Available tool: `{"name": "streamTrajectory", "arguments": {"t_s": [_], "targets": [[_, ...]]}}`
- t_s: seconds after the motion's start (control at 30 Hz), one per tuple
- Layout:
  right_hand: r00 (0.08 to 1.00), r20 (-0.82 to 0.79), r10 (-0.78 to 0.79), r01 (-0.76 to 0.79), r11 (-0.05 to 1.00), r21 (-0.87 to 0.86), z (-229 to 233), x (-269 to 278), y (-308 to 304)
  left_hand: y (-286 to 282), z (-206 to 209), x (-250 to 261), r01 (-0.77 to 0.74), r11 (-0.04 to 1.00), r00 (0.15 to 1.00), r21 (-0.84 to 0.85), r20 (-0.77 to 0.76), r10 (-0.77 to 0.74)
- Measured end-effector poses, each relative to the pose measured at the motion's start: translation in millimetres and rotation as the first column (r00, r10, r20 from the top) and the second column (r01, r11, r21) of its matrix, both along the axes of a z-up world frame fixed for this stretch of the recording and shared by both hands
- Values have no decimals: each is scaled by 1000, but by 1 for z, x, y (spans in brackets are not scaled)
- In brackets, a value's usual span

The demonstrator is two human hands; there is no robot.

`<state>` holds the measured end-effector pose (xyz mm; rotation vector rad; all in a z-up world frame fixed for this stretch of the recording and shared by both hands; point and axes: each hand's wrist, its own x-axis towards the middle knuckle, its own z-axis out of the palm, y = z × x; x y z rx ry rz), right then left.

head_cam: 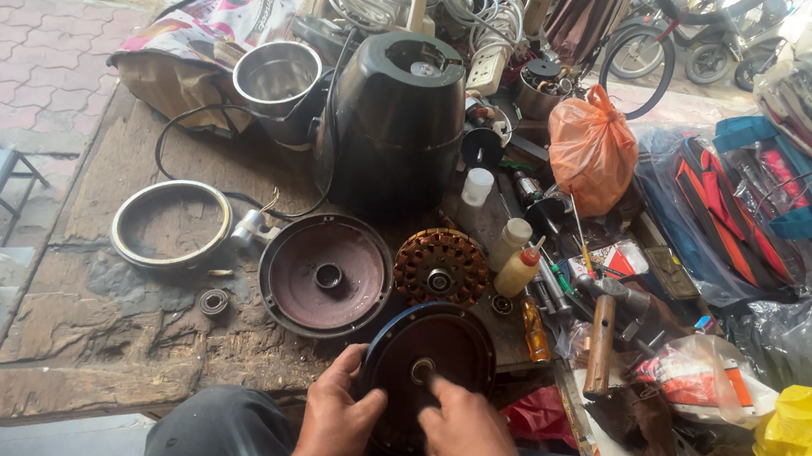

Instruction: The person repairs a fan motor by applying oil to the bearing from a bottle and cleaning the internal components with a cloth. They then use a hammer to tap a metal file against the central shaft of the copper-wound stator to seat it into the housing.

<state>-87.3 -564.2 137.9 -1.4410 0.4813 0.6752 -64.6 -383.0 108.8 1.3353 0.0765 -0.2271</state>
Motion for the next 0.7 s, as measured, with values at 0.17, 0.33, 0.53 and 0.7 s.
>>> {"name": "streamTrajectory", "arguments": {"t_s": [0.17,0.33,0.53,0.7], "targets": [[986,163,28,-27,1000,-8,-5,2,-9,-2,8,4,-7,999,993,-40,115,12],[943,256,213,-126,939,-320,-12,10,-13,-1,11,5,21,989,1000,149,20,-24],[969,218,120,-58,960,-273,-8,5,-15,-4,5,9,-1,1000,1000,-1,3,1],[986,156,-58,55,998,28,8,9,-24,-4,6,17,-20,979,1000,-204,7,22]]}}
